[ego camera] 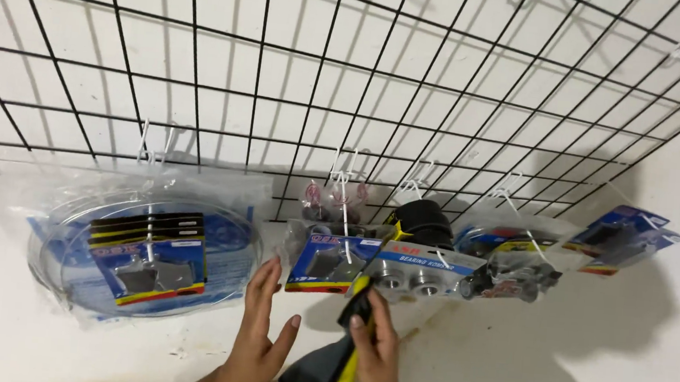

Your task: Clean a packaged automotive part with a cloth and hang it on a wire display rack.

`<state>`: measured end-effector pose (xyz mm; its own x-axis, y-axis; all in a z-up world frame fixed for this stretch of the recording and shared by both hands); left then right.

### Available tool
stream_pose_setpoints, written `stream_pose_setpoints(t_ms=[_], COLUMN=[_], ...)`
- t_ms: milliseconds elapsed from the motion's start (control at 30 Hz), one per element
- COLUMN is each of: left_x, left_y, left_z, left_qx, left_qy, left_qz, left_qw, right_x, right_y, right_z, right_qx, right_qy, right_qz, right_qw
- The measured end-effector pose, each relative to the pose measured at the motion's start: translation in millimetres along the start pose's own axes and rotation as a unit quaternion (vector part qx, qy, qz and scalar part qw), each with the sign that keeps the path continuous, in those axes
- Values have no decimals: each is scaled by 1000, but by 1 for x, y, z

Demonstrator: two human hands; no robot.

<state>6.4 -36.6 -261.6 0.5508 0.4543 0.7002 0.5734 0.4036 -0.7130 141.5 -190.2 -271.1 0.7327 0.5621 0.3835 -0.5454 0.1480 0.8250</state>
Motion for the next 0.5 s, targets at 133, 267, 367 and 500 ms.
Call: stream_pose_setpoints(t_ms=[133,267,367,500], left_x=[8,15,11,6], left_y=[4,-4,-4,-6], left_z=[2,6,7,2], left_qx=[-4,-29,-93,-193], left_qy=[-8,-24,-24,-12], left_qz=[-4,16,37,91], left_qw=[1000,999,995,977], right_x=[4,5,3,0], right_y=[-4,3,-9,-14], right_z=[-16,-19,-18,-10], right_qx=[23,125,175,227], right_qy=[16,14,-5,-37], right_qz=[-22,-50,-55,-69], right_qw=[999,991,983,971])
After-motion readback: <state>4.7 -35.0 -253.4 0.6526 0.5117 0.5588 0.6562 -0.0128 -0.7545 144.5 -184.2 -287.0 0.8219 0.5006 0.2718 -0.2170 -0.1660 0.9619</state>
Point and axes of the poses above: each hand's wrist, its own x-axis towards the middle knuckle, its own z-axis out of the back of the hand, y = z × x, the point moved 1 cm from there along x, towards the middle knuckle, and after that the axes turned 15 degrees about -x, right-handed, at the moved point
